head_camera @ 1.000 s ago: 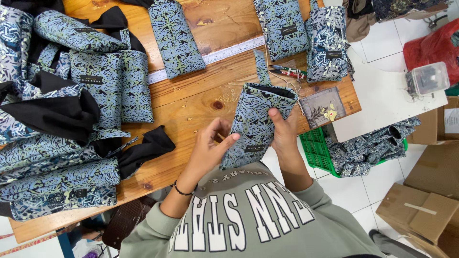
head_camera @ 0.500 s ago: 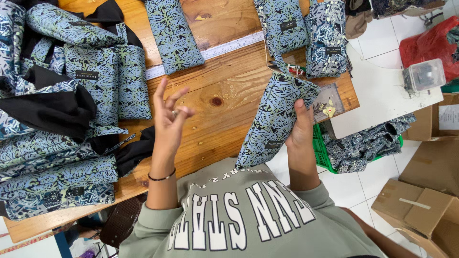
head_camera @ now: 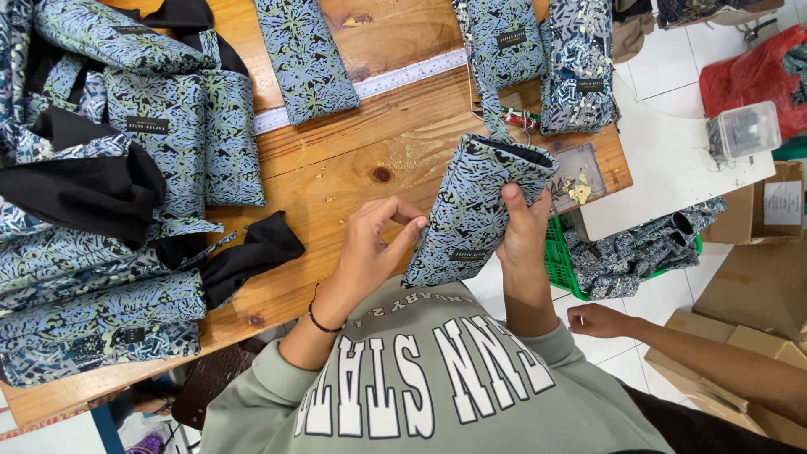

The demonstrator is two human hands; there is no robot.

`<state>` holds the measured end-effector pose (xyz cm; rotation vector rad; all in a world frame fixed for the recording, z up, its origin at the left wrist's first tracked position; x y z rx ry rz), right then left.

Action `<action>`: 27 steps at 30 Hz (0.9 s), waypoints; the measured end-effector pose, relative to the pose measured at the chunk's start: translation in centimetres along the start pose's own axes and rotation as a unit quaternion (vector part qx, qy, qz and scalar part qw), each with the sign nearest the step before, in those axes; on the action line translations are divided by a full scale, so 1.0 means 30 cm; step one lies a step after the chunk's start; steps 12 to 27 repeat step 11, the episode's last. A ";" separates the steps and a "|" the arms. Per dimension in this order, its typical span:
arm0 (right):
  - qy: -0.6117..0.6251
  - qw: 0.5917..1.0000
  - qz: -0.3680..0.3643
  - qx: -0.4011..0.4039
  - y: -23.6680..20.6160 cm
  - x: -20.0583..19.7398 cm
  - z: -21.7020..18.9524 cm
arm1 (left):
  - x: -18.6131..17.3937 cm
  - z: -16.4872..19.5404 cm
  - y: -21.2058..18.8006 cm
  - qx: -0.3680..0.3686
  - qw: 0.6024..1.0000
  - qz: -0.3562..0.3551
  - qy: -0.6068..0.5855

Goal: The person inspects and finishes small patterned fabric pouches on a wooden table. They open the pouches, pull out black fabric pieces, trim loose threads with scissors, and fold the pouches. Finished pouches are placed into a green basket.

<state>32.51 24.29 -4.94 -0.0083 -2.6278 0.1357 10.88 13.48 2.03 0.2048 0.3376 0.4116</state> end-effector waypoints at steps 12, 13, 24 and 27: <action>-0.098 0.970 -0.218 -0.050 -0.069 0.095 -0.035 | 0.018 -0.156 -0.058 -0.097 0.984 -0.016 -0.149; -0.098 0.970 -0.218 -0.050 -0.069 0.095 -0.035 | 0.018 -0.156 -0.058 -0.097 0.984 -0.016 -0.149; -0.098 0.970 -0.218 -0.050 -0.069 0.095 -0.035 | 0.018 -0.156 -0.058 -0.097 0.984 -0.016 -0.149; -0.098 0.970 -0.218 -0.050 -0.069 0.095 -0.035 | 0.018 -0.156 -0.058 -0.097 0.984 -0.016 -0.149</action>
Point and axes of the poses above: each hand's wrist, its own y-axis towards the middle knuckle, its own x-axis out of the palm, z = x × y, the point moved 3 cm from there along y, towards the middle knuckle, and after that the axes turned 11 degrees about z, right-handed, at the moved point
